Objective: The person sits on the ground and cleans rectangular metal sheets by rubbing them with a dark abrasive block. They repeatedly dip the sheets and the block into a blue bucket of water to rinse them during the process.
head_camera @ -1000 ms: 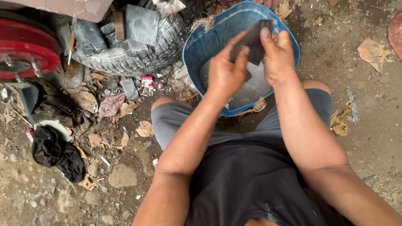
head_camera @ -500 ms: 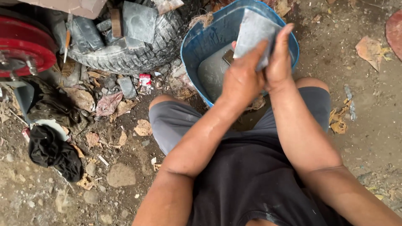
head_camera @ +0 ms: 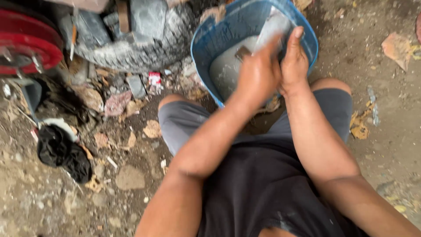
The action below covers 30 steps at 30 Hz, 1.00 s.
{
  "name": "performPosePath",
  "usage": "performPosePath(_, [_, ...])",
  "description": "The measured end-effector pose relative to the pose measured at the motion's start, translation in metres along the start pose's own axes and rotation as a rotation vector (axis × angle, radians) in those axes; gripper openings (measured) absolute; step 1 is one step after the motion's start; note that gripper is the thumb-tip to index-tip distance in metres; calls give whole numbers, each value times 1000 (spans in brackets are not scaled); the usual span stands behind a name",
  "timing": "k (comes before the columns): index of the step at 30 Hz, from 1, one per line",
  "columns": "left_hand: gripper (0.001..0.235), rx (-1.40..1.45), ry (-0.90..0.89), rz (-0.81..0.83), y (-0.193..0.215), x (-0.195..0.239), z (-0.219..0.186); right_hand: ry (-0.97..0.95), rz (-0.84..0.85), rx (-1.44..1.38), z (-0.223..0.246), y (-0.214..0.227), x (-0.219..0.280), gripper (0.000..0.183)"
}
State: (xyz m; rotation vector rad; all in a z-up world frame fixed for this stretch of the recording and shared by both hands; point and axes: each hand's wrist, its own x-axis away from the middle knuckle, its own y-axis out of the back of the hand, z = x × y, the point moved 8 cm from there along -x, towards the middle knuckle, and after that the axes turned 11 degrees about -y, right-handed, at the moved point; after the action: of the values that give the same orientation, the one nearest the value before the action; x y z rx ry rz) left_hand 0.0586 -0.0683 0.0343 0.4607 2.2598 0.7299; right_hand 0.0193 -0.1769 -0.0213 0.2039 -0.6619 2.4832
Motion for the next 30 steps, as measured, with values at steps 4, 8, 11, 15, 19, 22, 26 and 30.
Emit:
performPosePath(4, [53, 110, 35, 37, -14, 2, 13, 29, -93, 174, 0, 13, -8, 77])
performPosePath(8, [51, 237, 45, 92, 4, 26, -33, -4, -170, 306, 1, 28, -2, 96])
performPosePath(11, [50, 36, 42, 35, -16, 1, 37, 45, 103, -195, -4, 0, -10, 64])
performPosePath(15, [51, 239, -37, 104, -10, 3, 1, 150, -185, 298, 14, 20, -26, 80])
performPosePath(19, [52, 55, -24, 77, -4, 25, 4, 37, 57, -96, -7, 7, -1, 72])
performPosePath(22, [46, 112, -80, 46, 1, 6, 1, 81, -31, -56, 13, 3, -20, 84])
performPosePath(26, [46, 93, -18, 59, 3, -2, 6, 61, -61, -63, 13, -2, -21, 84])
performPosePath(30, [52, 97, -17, 44, -2, 18, 8, -101, -187, -133, 0, 6, -14, 84])
